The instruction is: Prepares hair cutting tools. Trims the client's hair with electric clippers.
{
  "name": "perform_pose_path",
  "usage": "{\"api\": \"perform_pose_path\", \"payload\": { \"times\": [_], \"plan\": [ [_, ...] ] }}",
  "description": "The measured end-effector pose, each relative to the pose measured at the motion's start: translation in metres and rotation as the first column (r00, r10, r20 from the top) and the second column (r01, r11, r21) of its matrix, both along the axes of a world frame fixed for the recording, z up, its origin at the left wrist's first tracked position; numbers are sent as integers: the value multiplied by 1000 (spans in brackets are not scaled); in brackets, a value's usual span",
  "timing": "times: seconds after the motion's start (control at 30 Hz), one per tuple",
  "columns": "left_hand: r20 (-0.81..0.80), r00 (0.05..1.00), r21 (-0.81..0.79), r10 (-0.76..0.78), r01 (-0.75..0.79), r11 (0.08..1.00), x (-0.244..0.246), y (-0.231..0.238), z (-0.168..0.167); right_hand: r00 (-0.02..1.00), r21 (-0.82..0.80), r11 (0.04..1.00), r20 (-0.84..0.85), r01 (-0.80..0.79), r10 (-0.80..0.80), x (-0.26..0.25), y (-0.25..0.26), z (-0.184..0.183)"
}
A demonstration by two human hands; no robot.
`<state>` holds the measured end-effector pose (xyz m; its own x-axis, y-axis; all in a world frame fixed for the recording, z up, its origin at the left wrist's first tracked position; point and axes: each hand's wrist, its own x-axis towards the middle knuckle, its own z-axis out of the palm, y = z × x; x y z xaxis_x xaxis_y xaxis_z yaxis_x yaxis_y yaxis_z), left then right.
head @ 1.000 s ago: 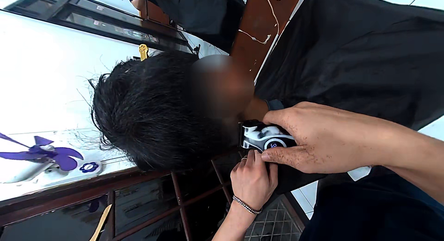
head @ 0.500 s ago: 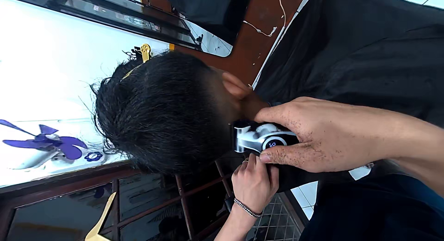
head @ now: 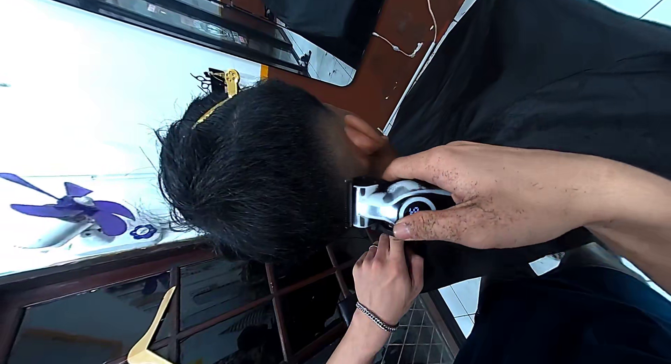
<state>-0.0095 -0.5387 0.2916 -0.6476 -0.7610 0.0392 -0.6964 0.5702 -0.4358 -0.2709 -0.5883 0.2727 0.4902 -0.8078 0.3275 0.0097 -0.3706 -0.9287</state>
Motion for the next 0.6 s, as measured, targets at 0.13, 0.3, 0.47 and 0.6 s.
{"api": "perform_pose_path", "payload": {
  "times": [0.13, 0.3, 0.47, 0.6],
  "plan": [
    [-10, 1000, 4, 9, -9, 1000, 1, 0, 0, 991, 73, 997, -133, -16, 26, -9, -3, 0],
    [-8, 1000, 5, 10, -9, 1000, 3, 1, 0, 994, 149, 987, -91, 66, -53, -1, 4, 4],
    [-19, 1000, 19, 19, -19, 1000, 4, 1, -1, 959, 91, 989, -270, 117, -89, 8, 15, 6],
    [-21, 1000, 13, 20, -20, 1000, 3, 1, -1, 954, 99, 992, -298, 73, -41, 14, 18, 5]
  ]
}}
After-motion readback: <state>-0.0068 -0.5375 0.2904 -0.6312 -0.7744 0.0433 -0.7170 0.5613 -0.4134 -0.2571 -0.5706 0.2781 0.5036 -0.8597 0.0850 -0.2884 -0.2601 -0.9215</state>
